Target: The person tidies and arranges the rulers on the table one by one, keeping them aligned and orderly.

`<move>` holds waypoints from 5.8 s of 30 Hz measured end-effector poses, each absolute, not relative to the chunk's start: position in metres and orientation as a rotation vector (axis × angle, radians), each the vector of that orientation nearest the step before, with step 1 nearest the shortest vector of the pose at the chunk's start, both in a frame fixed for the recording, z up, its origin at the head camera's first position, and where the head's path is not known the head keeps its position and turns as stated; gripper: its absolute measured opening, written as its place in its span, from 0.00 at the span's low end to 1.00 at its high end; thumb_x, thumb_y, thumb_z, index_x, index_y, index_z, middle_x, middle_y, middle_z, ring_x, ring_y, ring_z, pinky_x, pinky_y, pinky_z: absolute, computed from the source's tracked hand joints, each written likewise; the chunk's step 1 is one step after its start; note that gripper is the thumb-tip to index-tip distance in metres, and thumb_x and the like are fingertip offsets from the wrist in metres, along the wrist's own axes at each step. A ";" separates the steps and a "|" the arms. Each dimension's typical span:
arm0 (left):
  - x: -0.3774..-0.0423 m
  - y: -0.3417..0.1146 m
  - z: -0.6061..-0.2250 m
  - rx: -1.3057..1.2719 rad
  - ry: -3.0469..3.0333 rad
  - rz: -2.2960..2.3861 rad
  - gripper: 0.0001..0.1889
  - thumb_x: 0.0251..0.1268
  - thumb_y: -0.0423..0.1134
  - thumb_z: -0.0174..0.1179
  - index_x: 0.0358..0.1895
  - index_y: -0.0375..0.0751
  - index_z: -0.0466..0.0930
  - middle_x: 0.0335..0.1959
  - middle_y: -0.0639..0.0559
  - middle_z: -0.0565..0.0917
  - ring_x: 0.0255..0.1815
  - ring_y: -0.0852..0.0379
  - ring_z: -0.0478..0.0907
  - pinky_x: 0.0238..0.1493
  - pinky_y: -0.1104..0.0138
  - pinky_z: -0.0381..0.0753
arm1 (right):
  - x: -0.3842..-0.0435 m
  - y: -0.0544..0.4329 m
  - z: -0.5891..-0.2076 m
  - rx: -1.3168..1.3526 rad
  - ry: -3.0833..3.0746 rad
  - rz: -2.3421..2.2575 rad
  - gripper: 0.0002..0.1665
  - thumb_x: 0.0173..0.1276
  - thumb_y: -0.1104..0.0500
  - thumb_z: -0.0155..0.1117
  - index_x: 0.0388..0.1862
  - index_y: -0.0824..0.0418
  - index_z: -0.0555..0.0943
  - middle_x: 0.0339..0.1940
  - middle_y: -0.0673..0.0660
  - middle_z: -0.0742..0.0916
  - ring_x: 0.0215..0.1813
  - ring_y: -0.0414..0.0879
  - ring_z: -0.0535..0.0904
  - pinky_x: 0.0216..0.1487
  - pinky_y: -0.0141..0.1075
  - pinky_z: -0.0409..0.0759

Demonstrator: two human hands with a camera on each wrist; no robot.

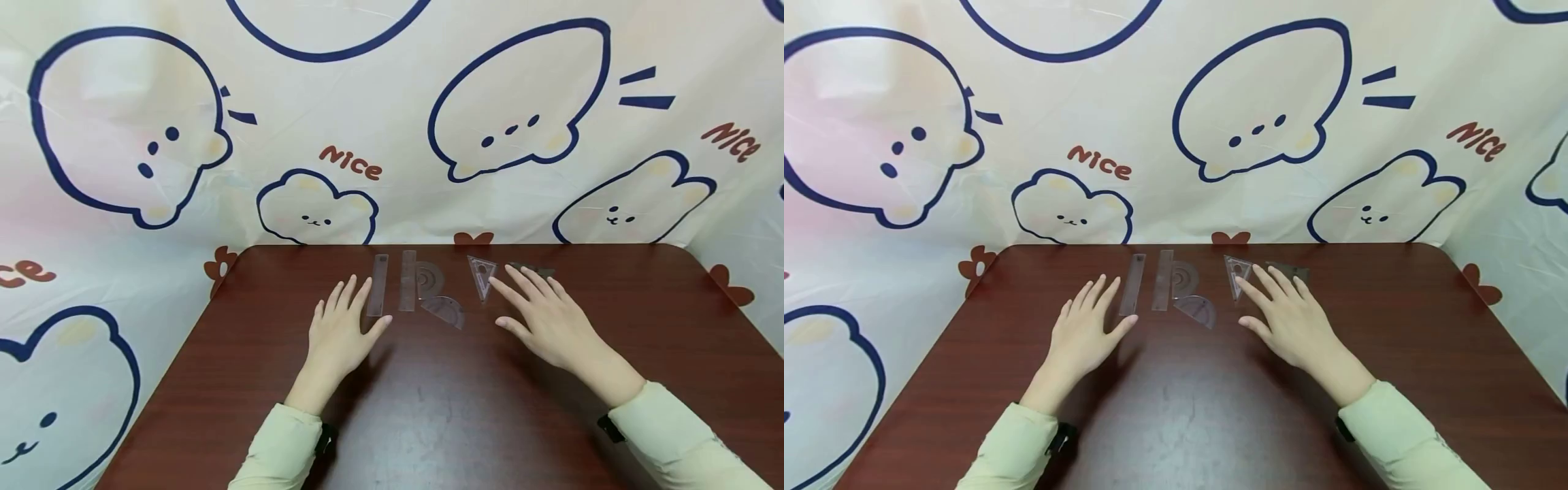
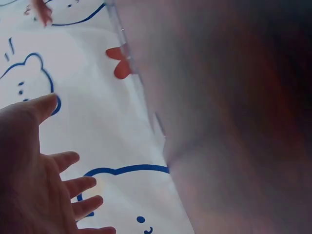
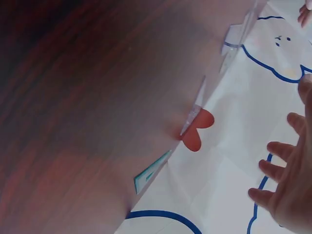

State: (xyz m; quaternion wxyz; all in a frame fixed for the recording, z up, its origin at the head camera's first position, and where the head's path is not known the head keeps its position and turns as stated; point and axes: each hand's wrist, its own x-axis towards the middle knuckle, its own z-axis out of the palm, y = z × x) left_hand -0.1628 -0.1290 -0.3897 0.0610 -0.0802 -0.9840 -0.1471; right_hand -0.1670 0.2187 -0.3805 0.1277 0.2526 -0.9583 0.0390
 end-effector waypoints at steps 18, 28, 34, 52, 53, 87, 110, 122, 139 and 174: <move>-0.177 -0.140 -0.402 -0.258 -2.967 -0.460 0.36 0.70 0.60 0.55 0.77 0.52 0.60 0.77 0.46 0.60 0.77 0.44 0.54 0.72 0.43 0.52 | -0.215 0.184 -0.382 1.050 -2.861 0.268 0.37 0.76 0.41 0.55 0.79 0.48 0.61 0.78 0.57 0.64 0.76 0.59 0.58 0.73 0.57 0.52; -0.180 -0.149 -0.400 -0.269 -3.016 -0.520 0.35 0.67 0.56 0.63 0.74 0.47 0.67 0.74 0.46 0.66 0.75 0.44 0.59 0.69 0.43 0.59 | -0.233 0.163 -0.379 1.106 -2.842 0.332 0.34 0.76 0.42 0.55 0.76 0.50 0.66 0.76 0.56 0.69 0.75 0.57 0.63 0.73 0.55 0.56; -0.186 -0.150 -0.398 -0.360 -3.031 -0.466 0.31 0.65 0.53 0.65 0.69 0.45 0.73 0.69 0.46 0.72 0.72 0.46 0.64 0.67 0.45 0.64 | -0.245 0.154 -0.379 1.126 -2.863 0.365 0.32 0.76 0.42 0.55 0.75 0.50 0.68 0.74 0.55 0.71 0.74 0.55 0.65 0.72 0.54 0.59; -0.210 -0.168 -0.407 -0.507 -3.042 -0.448 0.22 0.65 0.49 0.66 0.61 0.48 0.80 0.61 0.50 0.80 0.65 0.46 0.71 0.62 0.48 0.70 | -0.285 0.121 -0.380 0.986 -2.975 0.606 0.27 0.78 0.45 0.54 0.72 0.50 0.73 0.70 0.52 0.76 0.71 0.50 0.69 0.68 0.49 0.67; -0.210 -0.169 -0.407 -0.507 -3.045 -0.449 0.22 0.65 0.50 0.67 0.61 0.48 0.81 0.61 0.50 0.80 0.65 0.47 0.72 0.61 0.48 0.70 | -0.286 0.119 -0.381 0.980 -2.977 0.628 0.27 0.78 0.46 0.54 0.71 0.51 0.73 0.69 0.52 0.76 0.71 0.50 0.69 0.68 0.49 0.67; -0.223 -0.170 -0.405 -0.506 -3.033 -0.449 0.17 0.58 0.50 0.72 0.50 0.52 0.86 0.47 0.55 0.85 0.51 0.51 0.78 0.48 0.53 0.77 | -0.347 0.046 -0.377 0.950 -3.058 0.739 0.19 0.77 0.53 0.57 0.62 0.56 0.81 0.60 0.53 0.82 0.62 0.49 0.76 0.62 0.44 0.73; -0.235 -0.153 -0.404 -0.330 -3.143 -0.615 0.16 0.57 0.49 0.73 0.47 0.51 0.85 0.42 0.56 0.85 0.46 0.55 0.81 0.47 0.51 0.76 | -0.367 0.038 -0.400 0.874 -3.107 0.723 0.15 0.77 0.55 0.58 0.57 0.56 0.84 0.56 0.54 0.84 0.58 0.48 0.78 0.60 0.42 0.74; -0.236 -0.154 -0.408 -0.331 -3.151 -0.571 0.17 0.55 0.50 0.74 0.46 0.50 0.85 0.41 0.56 0.85 0.45 0.56 0.81 0.44 0.53 0.77 | -0.367 0.030 -0.411 0.876 -3.139 0.628 0.18 0.76 0.54 0.58 0.60 0.57 0.82 0.58 0.55 0.81 0.60 0.49 0.76 0.61 0.42 0.73; -0.241 -0.151 -0.412 -0.340 -3.144 -0.533 0.18 0.53 0.51 0.75 0.45 0.50 0.86 0.41 0.55 0.85 0.44 0.55 0.81 0.41 0.54 0.77 | -0.370 0.023 -0.419 0.803 -3.171 0.448 0.23 0.76 0.50 0.58 0.66 0.55 0.78 0.70 0.57 0.72 0.70 0.51 0.66 0.68 0.44 0.66; -0.238 -0.151 -0.413 -0.254 -3.116 -0.611 0.26 0.53 0.49 0.76 0.54 0.44 0.83 0.42 0.54 0.87 0.45 0.52 0.82 0.43 0.51 0.77 | -0.362 0.021 -0.397 0.714 -3.020 0.983 0.20 0.71 0.53 0.66 0.57 0.60 0.78 0.42 0.53 0.83 0.43 0.46 0.79 0.48 0.39 0.77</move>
